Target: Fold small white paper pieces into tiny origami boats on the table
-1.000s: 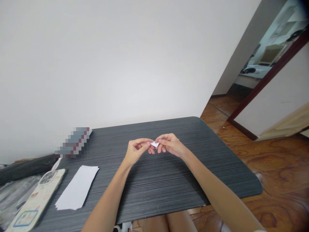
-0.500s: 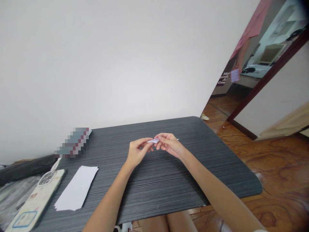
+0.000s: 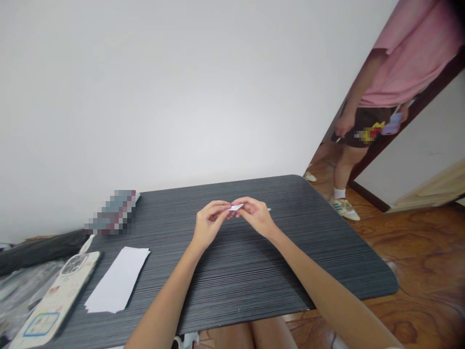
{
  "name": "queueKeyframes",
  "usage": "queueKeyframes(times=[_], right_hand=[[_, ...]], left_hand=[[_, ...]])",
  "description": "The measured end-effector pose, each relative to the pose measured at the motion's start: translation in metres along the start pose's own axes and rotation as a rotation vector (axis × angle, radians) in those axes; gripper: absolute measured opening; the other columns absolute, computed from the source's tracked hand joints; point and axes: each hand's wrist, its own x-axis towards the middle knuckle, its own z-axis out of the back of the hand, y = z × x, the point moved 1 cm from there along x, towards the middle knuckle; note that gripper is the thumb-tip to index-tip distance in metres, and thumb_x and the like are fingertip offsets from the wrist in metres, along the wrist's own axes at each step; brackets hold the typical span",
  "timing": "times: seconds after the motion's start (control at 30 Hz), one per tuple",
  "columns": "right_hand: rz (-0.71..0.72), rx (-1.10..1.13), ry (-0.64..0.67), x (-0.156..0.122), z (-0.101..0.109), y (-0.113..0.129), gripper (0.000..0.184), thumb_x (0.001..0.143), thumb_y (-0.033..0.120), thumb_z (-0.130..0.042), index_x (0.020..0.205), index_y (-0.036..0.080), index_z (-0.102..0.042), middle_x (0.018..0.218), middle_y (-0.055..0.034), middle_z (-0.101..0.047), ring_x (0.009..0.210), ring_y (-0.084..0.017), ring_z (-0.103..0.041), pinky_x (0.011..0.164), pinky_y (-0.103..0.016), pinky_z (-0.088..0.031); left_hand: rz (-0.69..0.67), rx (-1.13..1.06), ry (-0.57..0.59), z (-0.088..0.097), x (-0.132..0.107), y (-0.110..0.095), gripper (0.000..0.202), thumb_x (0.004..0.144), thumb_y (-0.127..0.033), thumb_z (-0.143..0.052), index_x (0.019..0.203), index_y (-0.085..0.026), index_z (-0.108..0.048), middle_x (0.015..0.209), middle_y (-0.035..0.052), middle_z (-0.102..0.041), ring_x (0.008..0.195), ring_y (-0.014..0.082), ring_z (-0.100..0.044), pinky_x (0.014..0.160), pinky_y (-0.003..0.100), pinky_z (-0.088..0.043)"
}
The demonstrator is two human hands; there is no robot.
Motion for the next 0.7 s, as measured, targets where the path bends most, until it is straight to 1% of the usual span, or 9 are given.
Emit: queueKeyframes(times=[0.07, 0.1, 0.2, 0.27, 0.4, 0.5, 0.6, 0.7], right_hand=[[0.069, -0.039, -0.026, 0.001, 0.000, 0.002, 0.014, 0.070, 0.023, -0.061, 0.082, 0.017, -0.058, 0.085, -0.0051, -0.057, 0.078, -0.014, -0.057, 0.068, -0.028, -0.047], [0.097, -0.064, -0.025, 0.001, 0.001, 0.004, 0.013, 0.070, 0.023, -0.061, 0.081, 0.017, -0.058, 0.089, -0.0057, -0.055, 0.083, -0.015, -0.055, 0.072, -0.028, -0.047], [0.146, -0.118, 0.008, 0.001, 0.001, 0.008, 0.009, 0.072, 0.021, -0.059, 0.081, 0.018, -0.058, 0.095, -0.0066, -0.051, 0.092, -0.016, -0.052, 0.078, -0.029, -0.045], [0.152, -0.119, 0.020, 0.001, 0.000, 0.008, 0.013, 0.072, 0.020, -0.059, 0.085, 0.018, -0.057, 0.098, -0.0070, -0.049, 0.094, -0.016, -0.051, 0.079, -0.029, -0.044], [0.092, -0.023, 0.000, 0.001, -0.003, 0.003, 0.031, 0.068, 0.019, -0.062, 0.097, 0.020, -0.051, 0.100, -0.0066, -0.051, 0.094, -0.016, -0.052, 0.082, -0.030, -0.044], [0.037, 0.056, -0.028, 0.002, -0.004, -0.004, 0.040, 0.065, 0.019, -0.065, 0.100, 0.021, -0.048, 0.100, -0.0057, -0.052, 0.094, -0.016, -0.053, 0.084, -0.031, -0.043], [0.002, 0.072, -0.039, 0.002, -0.003, -0.008, 0.037, 0.064, 0.019, -0.065, 0.097, 0.020, -0.049, 0.099, -0.0057, -0.054, 0.093, -0.016, -0.054, 0.085, -0.031, -0.043], [-0.033, 0.062, -0.028, 0.001, -0.002, -0.007, 0.032, 0.064, 0.019, -0.064, 0.094, 0.018, -0.052, 0.096, -0.0060, -0.057, 0.090, -0.017, -0.056, 0.084, -0.032, -0.043]], left_hand=[[-0.049, 0.039, 0.007, 0.000, 0.000, -0.001, 0.015, 0.075, -0.021, -0.054, 0.083, -0.016, -0.066, 0.096, 0.0085, -0.059, 0.082, 0.0167, -0.059, 0.073, 0.030, -0.051], [-0.071, 0.062, 0.006, -0.001, 0.000, -0.002, 0.014, 0.075, -0.020, -0.055, 0.082, -0.016, -0.066, 0.096, 0.0085, -0.059, 0.087, 0.0178, -0.057, 0.075, 0.031, -0.049], [-0.117, 0.110, -0.004, -0.001, 0.000, -0.002, 0.013, 0.075, -0.019, -0.055, 0.081, -0.017, -0.066, 0.097, 0.0086, -0.059, 0.092, 0.0188, -0.056, 0.080, 0.033, -0.047], [-0.135, 0.117, -0.011, -0.001, 0.000, -0.002, 0.013, 0.075, -0.017, -0.055, 0.081, -0.017, -0.066, 0.098, 0.0087, -0.058, 0.093, 0.0187, -0.055, 0.083, 0.034, -0.045], [-0.125, 0.110, -0.023, -0.002, 0.000, 0.001, 0.011, 0.075, -0.017, -0.055, 0.080, -0.017, -0.065, 0.102, 0.0090, -0.057, 0.095, 0.0183, -0.055, 0.086, 0.035, -0.043], [-0.083, 0.118, -0.007, -0.002, -0.001, 0.005, 0.012, 0.075, -0.018, -0.055, 0.082, -0.017, -0.065, 0.105, 0.0092, -0.057, 0.099, 0.0191, -0.053, 0.088, 0.035, -0.042], [-0.053, 0.136, 0.005, -0.002, 0.000, 0.008, 0.013, 0.075, -0.020, -0.055, 0.083, -0.017, -0.064, 0.105, 0.0092, -0.058, 0.098, 0.0191, -0.054, 0.087, 0.035, -0.042], [-0.056, 0.167, -0.001, -0.001, 0.000, 0.007, 0.012, 0.075, -0.022, -0.056, 0.081, -0.017, -0.065, 0.102, 0.0088, -0.060, 0.094, 0.0189, -0.056, 0.087, 0.035, -0.042]])
